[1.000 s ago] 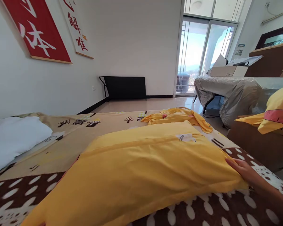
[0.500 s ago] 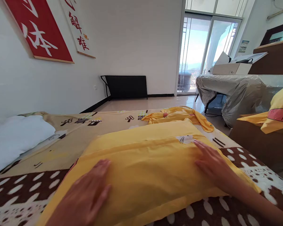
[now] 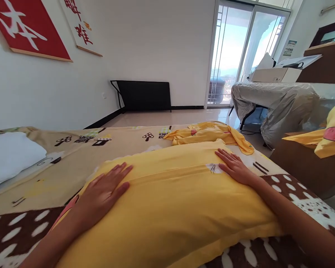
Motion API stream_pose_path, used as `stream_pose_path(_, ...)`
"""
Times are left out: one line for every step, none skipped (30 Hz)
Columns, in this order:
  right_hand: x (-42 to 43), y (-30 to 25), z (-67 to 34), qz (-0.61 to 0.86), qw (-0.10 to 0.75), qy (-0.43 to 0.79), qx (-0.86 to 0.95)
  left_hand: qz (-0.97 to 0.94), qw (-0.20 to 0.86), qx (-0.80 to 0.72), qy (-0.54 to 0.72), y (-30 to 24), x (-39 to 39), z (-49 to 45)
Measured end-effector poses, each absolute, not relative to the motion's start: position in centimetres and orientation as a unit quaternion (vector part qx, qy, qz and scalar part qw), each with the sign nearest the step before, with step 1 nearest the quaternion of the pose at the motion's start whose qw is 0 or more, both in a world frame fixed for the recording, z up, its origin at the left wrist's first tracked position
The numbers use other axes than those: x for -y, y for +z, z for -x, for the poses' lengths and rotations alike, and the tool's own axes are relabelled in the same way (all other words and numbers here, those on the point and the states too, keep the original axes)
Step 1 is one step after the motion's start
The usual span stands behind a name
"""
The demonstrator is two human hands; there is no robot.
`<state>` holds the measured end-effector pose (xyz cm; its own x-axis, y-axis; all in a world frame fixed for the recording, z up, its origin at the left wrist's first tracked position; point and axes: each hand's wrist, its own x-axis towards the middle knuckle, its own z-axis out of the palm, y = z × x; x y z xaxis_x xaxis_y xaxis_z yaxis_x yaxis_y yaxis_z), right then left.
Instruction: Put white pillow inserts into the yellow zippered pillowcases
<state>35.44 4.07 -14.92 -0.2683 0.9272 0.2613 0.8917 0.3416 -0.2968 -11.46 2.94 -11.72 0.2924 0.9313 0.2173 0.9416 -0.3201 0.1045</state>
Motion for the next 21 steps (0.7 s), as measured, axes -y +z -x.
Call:
stream_pose_path(-4.3,-15.8,-36.8,0.592,0.207,0.064,0.777,0.791,0.014,0.595,-0.143,-12.2,-3.0,12.6)
stream_pose_path(-4.3,-16.8,-37.9,0.605,0.220,0.086,0.760,0.779,0.007,0.604,-0.166,-12.8,-3.0,13.5)
stream_pose_path(-4.3,-17.8,-38.8,0.614,0.235,0.109,0.745,0.770,0.002,0.610,-0.189,-13.3,-3.0,14.1)
stream_pose_path(-4.2,-18.7,-39.4,0.620,0.250,0.130,0.732,0.762,-0.001,0.613,-0.208,-13.7,-3.0,14.5)
stream_pose_path(-4.1,-19.5,-40.0,0.624,0.263,0.148,0.721,0.758,-0.002,0.614,-0.221,-14.1,-2.9,14.7)
stream_pose_path(-3.9,-20.1,-40.4,0.628,0.272,0.161,0.711,0.755,-0.001,0.614,-0.231,-14.4,-2.9,14.9)
stream_pose_path(-3.7,-20.5,-40.7,0.632,0.275,0.169,0.704,0.754,0.004,0.612,-0.238,-14.5,-2.9,14.9)
stream_pose_path(-3.5,-20.6,-41.0,0.637,0.269,0.171,0.702,0.755,0.008,0.609,-0.242,-14.4,-2.8,15.0)
stream_pose_path(-3.3,-20.5,-41.3,0.647,0.255,0.163,0.700,0.757,0.012,0.607,-0.243,-14.1,-2.8,15.0)
stream_pose_path(-3.1,-20.0,-41.4,0.661,0.237,0.140,0.698,0.759,0.014,0.606,-0.237,-13.7,-2.8,14.9)
stream_pose_path(-2.9,-19.2,-41.4,0.676,0.219,0.101,0.696,0.760,0.016,0.611,-0.223,-13.0,-2.7,14.8)
stream_pose_path(-2.7,-18.1,-41.1,0.688,0.205,0.050,0.695,0.759,0.017,0.619,-0.201,-12.2,-2.7,14.4)
stream_pose_path(-2.5,-16.9,-40.5,0.690,0.199,-0.002,0.695,0.757,0.018,0.629,-0.172,-11.2,-2.7,13.9)
stream_pose_path(-2.3,-15.4,-39.4,0.681,0.200,-0.044,0.703,0.757,0.019,0.638,-0.141,-10.2,-2.7,13.0)
stream_pose_path(-2.1,-14.0,-37.8,0.658,0.208,-0.072,0.720,0.761,0.020,0.638,-0.112,-9.1,-2.7,11.8)
stream_pose_path(-1.9,-12.5,-35.7,0.624,0.216,-0.072,0.748,0.774,0.019,0.627,-0.085,-8.1,-2.9,10.4)
stream_pose_path(-1.7,-11.2,-33.2,0.580,0.218,-0.053,0.783,0.796,0.016,0.601,-0.064,-7.2,-3.1,8.7)
stream_pose_path(-1.7,-10.0,-30.5,0.537,0.220,-0.042,0.813,0.825,0.010,0.564,-0.047,-6.5,-3.5,6.9)
stream_pose_path(-1.8,-9.0,-27.6,0.494,0.217,-0.035,0.841,0.852,0.001,0.523,-0.033,-5.9,-4.0,5.0)
stream_pose_path(-2.1,-8.3,-24.9,0.453,0.209,-0.027,0.866,0.869,-0.006,0.494,-0.029,-5.6,-4.7,3.3)
stream_pose_path(-2.6,-7.9,-22.4,0.427,0.202,-0.019,0.881,0.875,-0.003,0.482,-0.044,-5.5,-5.4,1.8)
